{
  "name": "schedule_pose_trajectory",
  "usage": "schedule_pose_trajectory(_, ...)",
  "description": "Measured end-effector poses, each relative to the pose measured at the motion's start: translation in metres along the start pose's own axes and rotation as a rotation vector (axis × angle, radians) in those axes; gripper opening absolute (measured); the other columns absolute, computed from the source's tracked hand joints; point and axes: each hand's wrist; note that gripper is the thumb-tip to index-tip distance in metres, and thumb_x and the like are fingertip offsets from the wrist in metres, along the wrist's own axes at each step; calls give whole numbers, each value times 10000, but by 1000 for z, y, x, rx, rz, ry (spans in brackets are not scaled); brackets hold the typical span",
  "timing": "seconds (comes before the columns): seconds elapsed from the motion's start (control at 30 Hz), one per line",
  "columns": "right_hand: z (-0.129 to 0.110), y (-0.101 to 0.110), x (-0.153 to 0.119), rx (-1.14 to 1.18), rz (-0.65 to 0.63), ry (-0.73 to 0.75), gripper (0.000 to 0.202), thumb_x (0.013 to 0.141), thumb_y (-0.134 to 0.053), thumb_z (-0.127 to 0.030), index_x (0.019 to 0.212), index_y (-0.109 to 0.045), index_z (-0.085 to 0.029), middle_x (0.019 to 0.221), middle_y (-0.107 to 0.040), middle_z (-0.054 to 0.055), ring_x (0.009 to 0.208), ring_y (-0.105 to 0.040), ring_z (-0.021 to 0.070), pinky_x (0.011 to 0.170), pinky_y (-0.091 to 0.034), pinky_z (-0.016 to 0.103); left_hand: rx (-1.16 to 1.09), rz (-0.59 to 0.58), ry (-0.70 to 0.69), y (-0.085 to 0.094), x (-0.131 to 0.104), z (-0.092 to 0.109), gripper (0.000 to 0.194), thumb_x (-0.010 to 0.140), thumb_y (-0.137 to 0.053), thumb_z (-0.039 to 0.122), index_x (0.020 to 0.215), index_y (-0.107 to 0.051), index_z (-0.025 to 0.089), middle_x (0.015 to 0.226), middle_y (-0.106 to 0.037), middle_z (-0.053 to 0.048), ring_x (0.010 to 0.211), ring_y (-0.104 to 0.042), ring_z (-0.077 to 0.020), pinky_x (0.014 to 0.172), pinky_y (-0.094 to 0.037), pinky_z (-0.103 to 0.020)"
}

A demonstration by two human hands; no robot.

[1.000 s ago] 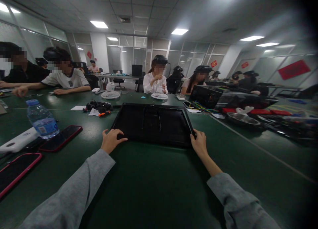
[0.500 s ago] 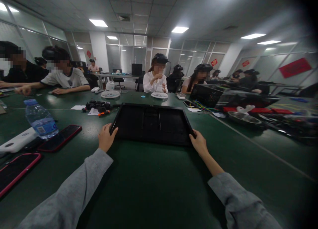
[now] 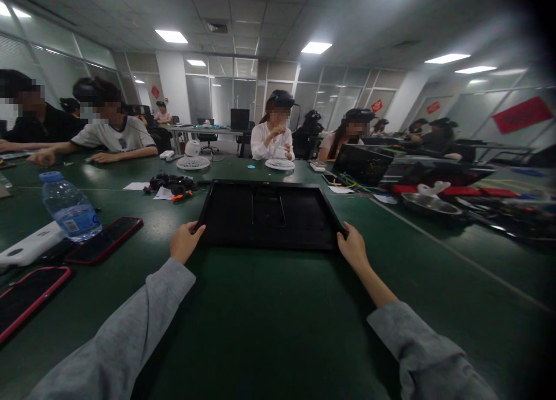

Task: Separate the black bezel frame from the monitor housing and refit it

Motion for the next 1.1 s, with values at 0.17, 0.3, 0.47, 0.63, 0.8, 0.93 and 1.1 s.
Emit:
schedule_pose_trajectory(0.17,3,-2,0,-62,-30,73,499,878,-432,-259,1325,-554,-75,1277,-622,207,1198,-574,305,1018,-438,468,67,-22,1,3,-2,5,473,880,-573,517,1170,-694,163,1112,-735,-108,994,-685,-237,829,-511,-324)
schedule_pose_trajectory(0.3,3,4,-1,-117,-33,86,483,898,-406,-267,1334,-553,-117,1271,-623,187,1165,-578,301,980,-452,477,64,-29,0,1,-2,4,450,872,-587,499,1160,-683,167,1103,-736,-98,972,-688,-226,807,-510,-312)
schedule_pose_trajectory(0.47,0,14,-2,-198,28,63,512,913,-411,-367,1334,-556,-114,1180,-634,189,1127,-558,333,935,-456,506,80,-41,9,-2,-2,4,482,862,-595,517,1181,-635,158,1089,-728,-102,975,-685,-233,796,-512,-318)
schedule_pose_trajectory(0.63,-15,17,-6,-217,136,113,594,914,-420,-436,1421,-482,-133,1327,-505,224,1206,-482,378,927,-448,557,70,-42,-5,-1,-5,6,516,877,-566,548,1202,-606,150,1135,-710,-120,1015,-674,-249,823,-510,-334)
schedule_pose_trajectory(0.8,-35,15,-16,-224,186,276,697,934,-394,-499,1555,-237,-224,1550,-274,195,1385,-318,393,1010,-377,621,94,-38,-28,0,-5,7,505,904,-523,559,1209,-593,162,1144,-712,-120,1032,-676,-247,838,-507,-335)
schedule_pose_trajectory(0.93,-40,8,-21,-213,66,382,732,975,-320,-480,1589,-52,-186,1557,-345,168,1429,-329,290,1117,-315,541,99,-47,-26,-1,-5,7,510,914,-509,561,1227,-575,164,1166,-707,-125,1041,-677,-245,840,-505,-335)
schedule_pose_trajectory(1.1,-29,-1,-22,-317,-206,473,582,1006,-234,-435,1538,-319,-216,1443,-538,99,1334,-487,225,1142,-327,476,89,-58,-30,-2,-5,6,496,901,-549,533,1225,-571,159,1155,-713,-122,1044,-678,-253,860,-501,-343)
Point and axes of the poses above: each hand's wrist, its own x-axis towards the middle knuckle, its own y-axis out of the back of the hand, z = x × y
